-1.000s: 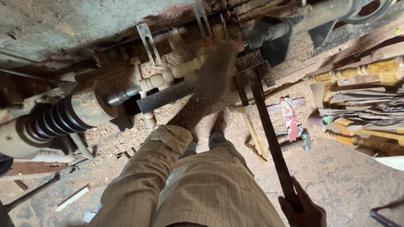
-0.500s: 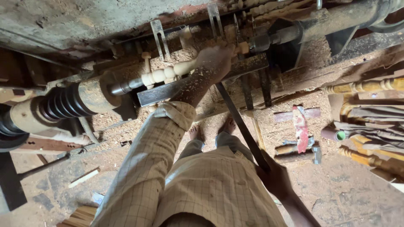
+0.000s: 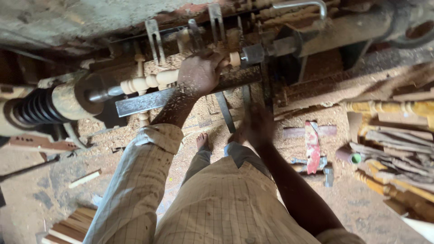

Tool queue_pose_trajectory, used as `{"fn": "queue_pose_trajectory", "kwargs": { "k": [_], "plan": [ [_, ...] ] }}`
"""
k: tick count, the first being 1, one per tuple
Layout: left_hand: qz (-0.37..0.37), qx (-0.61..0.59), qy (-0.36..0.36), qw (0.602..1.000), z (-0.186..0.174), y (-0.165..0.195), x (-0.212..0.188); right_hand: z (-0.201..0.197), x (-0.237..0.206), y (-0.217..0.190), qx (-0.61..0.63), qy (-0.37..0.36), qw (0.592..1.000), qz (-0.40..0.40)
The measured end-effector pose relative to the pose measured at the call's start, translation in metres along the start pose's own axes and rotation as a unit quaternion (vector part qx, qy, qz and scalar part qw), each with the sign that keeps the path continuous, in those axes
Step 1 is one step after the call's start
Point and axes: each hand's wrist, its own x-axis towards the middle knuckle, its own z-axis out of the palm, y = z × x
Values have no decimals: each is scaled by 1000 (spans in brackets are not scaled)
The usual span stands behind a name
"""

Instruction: The person uses a chisel to shape a wooden spindle mounted on a lathe. They hold the tool with both hands and guide it along the rotating wood to create decorative turned shapes.

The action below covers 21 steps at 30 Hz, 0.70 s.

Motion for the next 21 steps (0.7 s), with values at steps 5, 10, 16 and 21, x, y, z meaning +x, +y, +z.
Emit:
{"fn": "queue_pose_trajectory", "kwargs": {
  "k": [5, 10, 16, 21],
  "plan": [
    [-11, 1, 45, 999, 5, -2, 4, -27, 38, 51, -217, 25, 975, -47],
    [17, 27, 165, 986, -5, 38, -56, -35, 72, 72, -24, -291, 929, 227],
    [-113, -110, 18, 987, -39, 113, -191, -93, -22, 97, 175, -277, 898, 293],
    [-153, -127, 61, 978, -49, 113, -194, -135, -115, 52, 78, -119, 975, 171]
  ]
}}
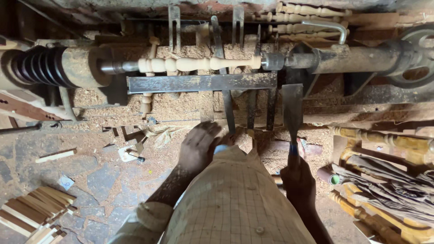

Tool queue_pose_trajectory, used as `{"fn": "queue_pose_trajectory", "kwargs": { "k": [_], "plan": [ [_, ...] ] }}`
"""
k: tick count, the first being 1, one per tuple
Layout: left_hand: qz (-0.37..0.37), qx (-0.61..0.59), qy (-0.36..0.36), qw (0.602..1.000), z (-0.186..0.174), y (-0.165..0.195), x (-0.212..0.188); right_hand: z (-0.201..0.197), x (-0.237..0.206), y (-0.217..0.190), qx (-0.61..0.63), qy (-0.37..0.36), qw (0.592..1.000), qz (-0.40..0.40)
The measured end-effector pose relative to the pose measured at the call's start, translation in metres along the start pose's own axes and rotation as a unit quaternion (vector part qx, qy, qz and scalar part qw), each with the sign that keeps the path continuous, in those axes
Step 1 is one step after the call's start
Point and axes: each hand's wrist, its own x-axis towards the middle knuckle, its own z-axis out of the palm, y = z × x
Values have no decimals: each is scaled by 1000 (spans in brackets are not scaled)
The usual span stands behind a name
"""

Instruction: The person uses a chisel to shape a wooden spindle mounted on a lathe. They hold the tool with both hands and guide it along the rotating wood to create decorative turned shapes.

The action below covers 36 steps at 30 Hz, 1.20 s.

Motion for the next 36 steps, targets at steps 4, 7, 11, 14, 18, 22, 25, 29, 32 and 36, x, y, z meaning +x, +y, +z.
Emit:
{"fn": "queue_pose_trajectory", "kwargs": {
  "k": [4, 7, 11, 14, 18, 22, 25, 29, 32, 36],
  "plan": [
    [153, -5, 13, 988, 16, 6, 52, -12, 10, -41, -117, -10, 951, -287],
    [212, 88, 1, 973, 30, 9, 86, -13, 21, -86, 44, -181, 974, 128],
    [-62, -57, -259, 962, 39, 3, 95, -13, 15, -138, 174, -166, 965, 104],
    [226, 72, 2, 972, 46, -10, 95, -14, 14, -159, 202, -171, 955, 134],
    [208, 37, -63, 975, 53, -26, 100, -8, 16, -172, 210, -174, 951, 148],
    [229, 75, -62, 969, 49, -32, 106, -6, 18, -181, 205, -174, 951, 150],
    [232, 62, -49, 969, 43, -31, 110, -7, 17, -186, 196, -168, 953, 156],
    [217, 21, -46, 975, 35, -29, 115, -2, 14, -189, 187, -146, 957, 169],
    [215, 18, -52, 975, 32, -29, 117, 2, 14, -190, 171, -117, 971, 119],
    [209, 28, -82, 974, 28, -30, 119, 3, 15, -195, 113, -102, 985, 82]
  ]
}}
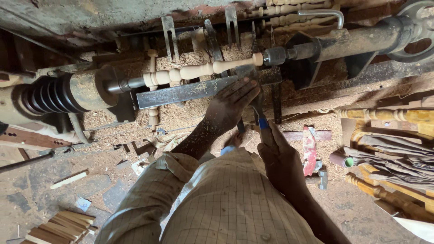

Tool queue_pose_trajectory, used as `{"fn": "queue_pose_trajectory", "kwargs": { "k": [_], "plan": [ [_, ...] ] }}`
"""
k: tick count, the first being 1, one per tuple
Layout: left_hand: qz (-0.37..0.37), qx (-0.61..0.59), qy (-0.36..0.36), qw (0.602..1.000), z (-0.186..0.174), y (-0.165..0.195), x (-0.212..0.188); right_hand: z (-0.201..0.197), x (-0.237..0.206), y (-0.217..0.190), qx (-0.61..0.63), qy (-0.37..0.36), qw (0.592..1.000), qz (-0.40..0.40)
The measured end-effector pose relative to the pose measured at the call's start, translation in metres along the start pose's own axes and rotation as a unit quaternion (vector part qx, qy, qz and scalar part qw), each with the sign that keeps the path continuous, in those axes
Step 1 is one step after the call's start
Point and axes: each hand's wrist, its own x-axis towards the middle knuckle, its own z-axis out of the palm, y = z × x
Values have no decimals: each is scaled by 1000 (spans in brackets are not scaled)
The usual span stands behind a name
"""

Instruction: The person uses a chisel to shape a wooden spindle mounted on a lathe. They hold the tool with both hands and guide it along the rotating wood to create decorative turned shapes.

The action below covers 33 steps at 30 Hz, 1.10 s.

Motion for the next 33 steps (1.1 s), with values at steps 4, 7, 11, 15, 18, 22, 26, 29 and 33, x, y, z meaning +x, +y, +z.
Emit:
{"fn": "queue_pose_trajectory", "kwargs": {
  "k": [4, 7, 11, 15, 18, 22, 26, 29, 33],
  "plan": [
    [10, 16, -11, 1000, 2, -2, 1, 0, 1, -9, -12, -3, 998, 60],
    [5, 6, -14, 1000, 6, -5, -1, -1, 1, -12, -1, -9, 996, 85],
    [3, -1, -19, 1000, 13, -6, -3, -1, 0, -13, -19, -2, 996, 82],
    [6, 5, 10, 1000, 17, -8, -2, -2, -1, -14, -9, 0, 998, 67],
    [13, 6, 9, 1000, 18, -9, 0, -5, 0, -16, 23, -16, 998, 61],
    [6, -22, 18, 1000, 20, -10, -2, -6, -1, -15, 74, -15, 996, 52],
    [-10, -7, -4, 1000, 23, -13, -5, -3, -1, -8, 39, 3, 999, -17],
    [16, 13, 51, 998, 29, -14, -3, -4, 2, -3, 20, 6, 995, -101],
    [6, 21, 37, 999, 31, -11, -1, -4, 3, 1, 11, -12, 999, -39]
  ]
}}
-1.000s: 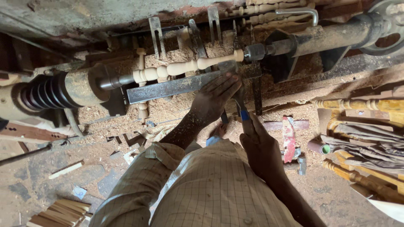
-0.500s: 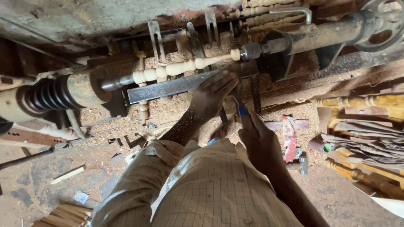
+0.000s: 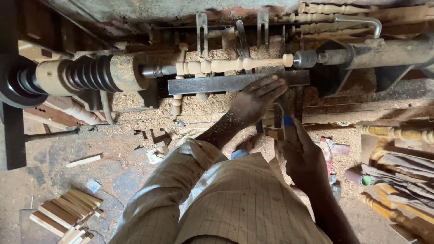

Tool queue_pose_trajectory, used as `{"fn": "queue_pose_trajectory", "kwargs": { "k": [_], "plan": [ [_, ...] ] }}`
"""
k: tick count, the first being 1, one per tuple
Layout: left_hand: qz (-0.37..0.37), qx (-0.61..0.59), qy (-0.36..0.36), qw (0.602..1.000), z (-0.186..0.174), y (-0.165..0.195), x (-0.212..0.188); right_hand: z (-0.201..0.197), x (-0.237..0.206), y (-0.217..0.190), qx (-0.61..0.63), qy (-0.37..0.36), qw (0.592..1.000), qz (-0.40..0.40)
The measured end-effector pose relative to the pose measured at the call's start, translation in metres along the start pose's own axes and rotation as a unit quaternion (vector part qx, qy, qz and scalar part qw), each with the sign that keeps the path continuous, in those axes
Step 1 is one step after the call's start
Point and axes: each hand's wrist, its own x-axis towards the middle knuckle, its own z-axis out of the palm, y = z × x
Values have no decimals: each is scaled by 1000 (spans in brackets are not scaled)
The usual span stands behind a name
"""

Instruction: The person uses a chisel to shape a wooden spindle mounted on a lathe. They hold the tool with both hands and guide it along the rotating wood to create decorative turned shapes.

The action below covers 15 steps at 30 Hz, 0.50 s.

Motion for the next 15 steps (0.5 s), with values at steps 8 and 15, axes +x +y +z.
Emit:
{"fn": "queue_pose_trajectory", "kwargs": {
  "k": [8, 15],
  "plan": [
    [-57, -10, -10, 998, -52, 22, -50, 14, -25, 16, -65, -52, 996, 17],
    [-98, -4, 12, 995, -72, 13, -55, 7, 1, 25, 27, -146, 989, 15]
  ]
}}
